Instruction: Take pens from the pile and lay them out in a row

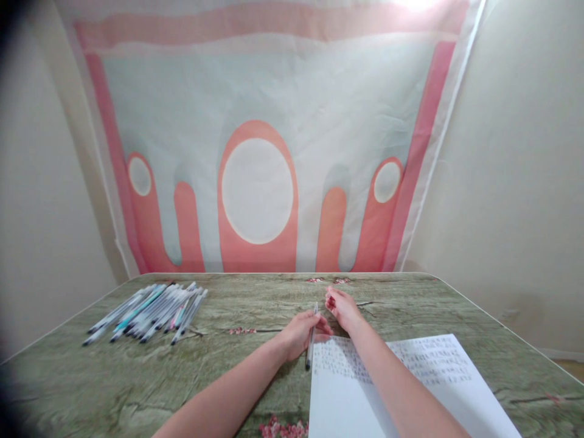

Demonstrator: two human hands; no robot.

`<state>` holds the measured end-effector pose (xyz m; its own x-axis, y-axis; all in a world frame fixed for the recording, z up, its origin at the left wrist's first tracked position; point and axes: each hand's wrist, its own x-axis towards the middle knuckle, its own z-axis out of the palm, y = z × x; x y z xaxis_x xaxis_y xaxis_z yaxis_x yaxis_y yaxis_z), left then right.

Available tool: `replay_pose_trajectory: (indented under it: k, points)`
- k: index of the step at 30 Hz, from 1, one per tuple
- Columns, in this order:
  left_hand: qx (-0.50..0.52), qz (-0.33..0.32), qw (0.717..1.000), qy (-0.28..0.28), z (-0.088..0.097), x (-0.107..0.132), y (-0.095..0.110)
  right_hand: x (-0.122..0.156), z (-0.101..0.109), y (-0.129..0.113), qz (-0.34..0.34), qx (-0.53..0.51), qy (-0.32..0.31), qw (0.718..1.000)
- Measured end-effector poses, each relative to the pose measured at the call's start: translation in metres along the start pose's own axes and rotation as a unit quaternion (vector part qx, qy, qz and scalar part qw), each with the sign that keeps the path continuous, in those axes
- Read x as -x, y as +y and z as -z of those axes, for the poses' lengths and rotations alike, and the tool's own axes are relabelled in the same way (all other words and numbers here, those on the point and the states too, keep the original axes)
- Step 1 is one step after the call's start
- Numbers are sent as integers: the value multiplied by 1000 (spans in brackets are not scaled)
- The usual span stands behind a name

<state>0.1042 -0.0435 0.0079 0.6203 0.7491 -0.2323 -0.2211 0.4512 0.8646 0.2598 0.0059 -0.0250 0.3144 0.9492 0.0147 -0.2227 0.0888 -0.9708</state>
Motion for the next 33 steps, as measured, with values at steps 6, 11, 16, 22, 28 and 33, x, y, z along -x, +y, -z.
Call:
replay_pose_trajectory:
  k: [6,11,16,22,28,33]
  points:
    - [-61,10,998,26,-5,-1,-3,-31,28,-17,93,213,59,971]
    - [-53,26,998,38,-5,0,-1,-45,39,-10,157,348,67,922]
    - [-46,29,998,37,-2,-1,-1,-44,41,-2,194,423,54,884]
    - [-40,30,998,35,-4,3,2,-48,46,-3,203,455,50,866]
    - [-41,36,998,40,-7,4,5,-51,60,-11,180,430,3,885]
    - [-34,43,998,38,-5,3,6,-46,68,-16,169,402,-68,898]
